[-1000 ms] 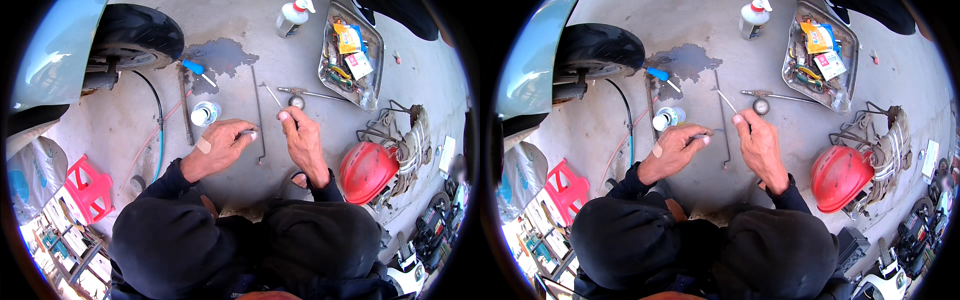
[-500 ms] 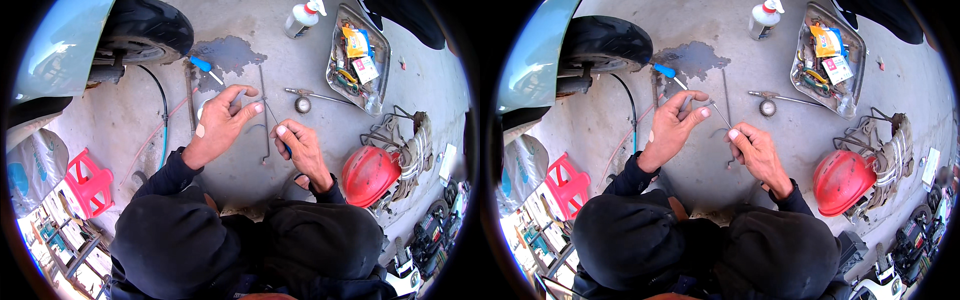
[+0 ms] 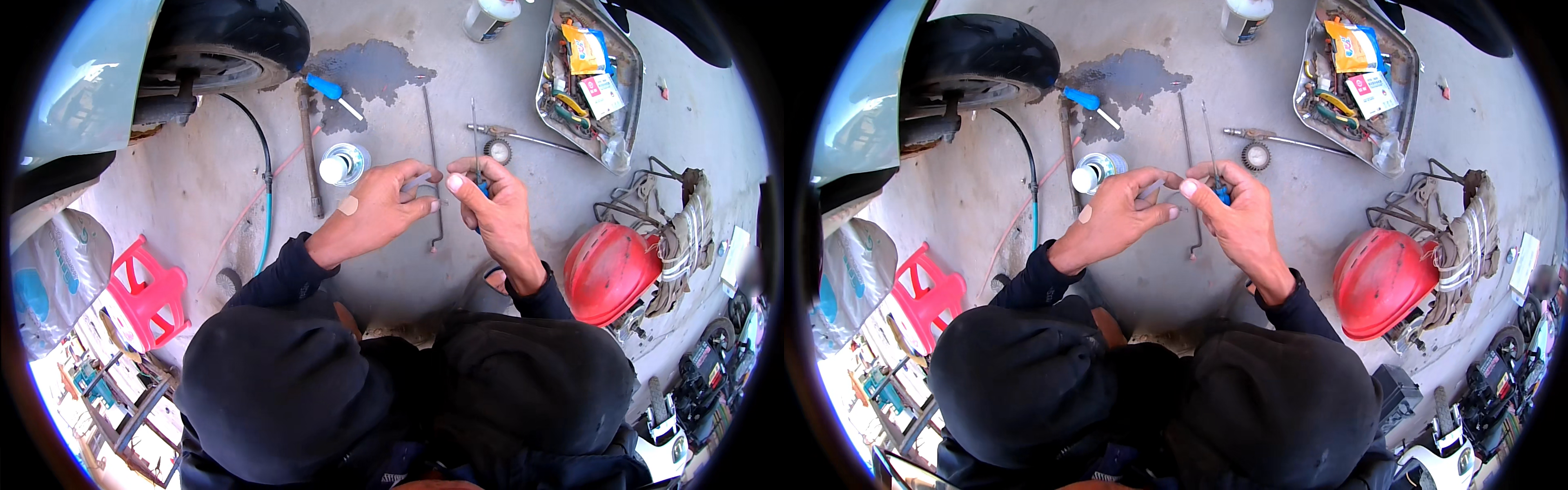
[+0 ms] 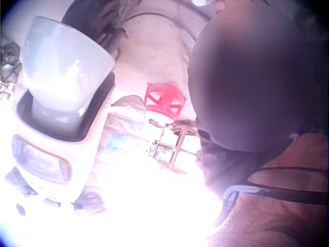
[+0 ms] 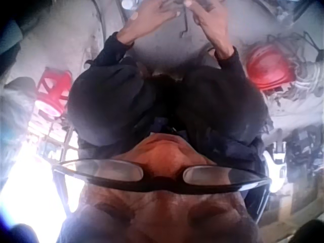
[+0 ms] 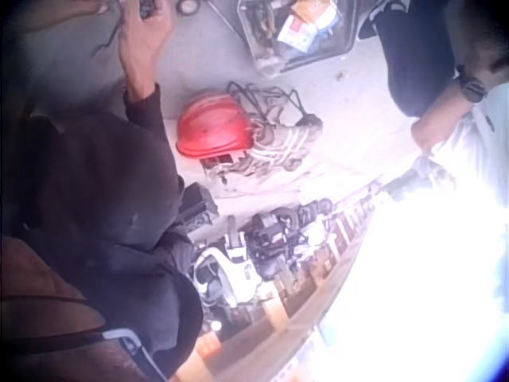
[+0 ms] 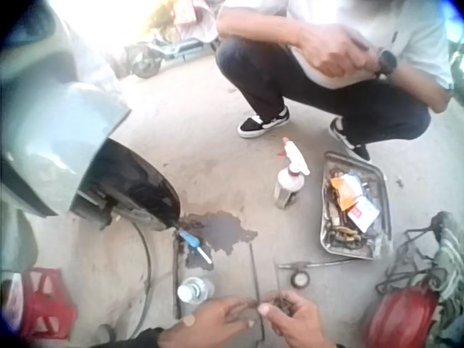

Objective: The person opens a small packet and uses a screwdriver to apply a substance from a small container onto a component of a light blue scooter. They then use the screwdriver to work on the scooter's front wheel area.

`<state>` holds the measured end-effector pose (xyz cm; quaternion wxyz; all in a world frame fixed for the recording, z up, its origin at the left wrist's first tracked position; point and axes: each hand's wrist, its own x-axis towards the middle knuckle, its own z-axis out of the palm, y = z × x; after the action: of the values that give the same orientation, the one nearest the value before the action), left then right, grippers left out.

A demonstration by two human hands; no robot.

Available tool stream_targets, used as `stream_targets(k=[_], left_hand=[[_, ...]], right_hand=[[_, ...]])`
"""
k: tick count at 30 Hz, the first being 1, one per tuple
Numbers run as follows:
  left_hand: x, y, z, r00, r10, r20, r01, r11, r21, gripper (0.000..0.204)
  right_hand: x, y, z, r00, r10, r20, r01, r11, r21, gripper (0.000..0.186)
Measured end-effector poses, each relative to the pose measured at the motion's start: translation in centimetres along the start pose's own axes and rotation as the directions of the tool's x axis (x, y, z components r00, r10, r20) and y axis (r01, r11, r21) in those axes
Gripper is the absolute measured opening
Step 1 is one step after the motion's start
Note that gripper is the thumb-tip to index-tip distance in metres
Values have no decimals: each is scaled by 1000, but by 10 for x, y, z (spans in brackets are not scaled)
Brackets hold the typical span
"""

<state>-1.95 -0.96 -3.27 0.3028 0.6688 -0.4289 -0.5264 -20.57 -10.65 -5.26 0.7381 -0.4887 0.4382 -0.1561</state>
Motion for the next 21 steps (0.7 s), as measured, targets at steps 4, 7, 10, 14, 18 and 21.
stream_targets(k=[4,7,10,14,18,21], left_hand=[[1,-8,5,1000,14,-24,-15,999,-32,37],[4,-11,6,1000,4,23,-4,1000,20,36],[4,-26,14,997,81,-6,-81,995,-59,42],[0,-2,1,984,-65,167,65,998,9,49],[-4,-26,11,998,21,57,-9,979,-202,53],[-3,-26,9,999,-28,31,33,980,-196,42]], right_hand=[[3,2,6,997,24,77,-22,999,-35,28],[3,3,11,994,23,105,-18,999,-50,26],[6,7,10,992,38,118,-35,999,-22,23],[10,10,0,997,66,42,-72,982,174,17],[16,3,-18,995,91,34,-97,898,430,14],[16,0,-27,992,105,64,-122,851,510,13]])
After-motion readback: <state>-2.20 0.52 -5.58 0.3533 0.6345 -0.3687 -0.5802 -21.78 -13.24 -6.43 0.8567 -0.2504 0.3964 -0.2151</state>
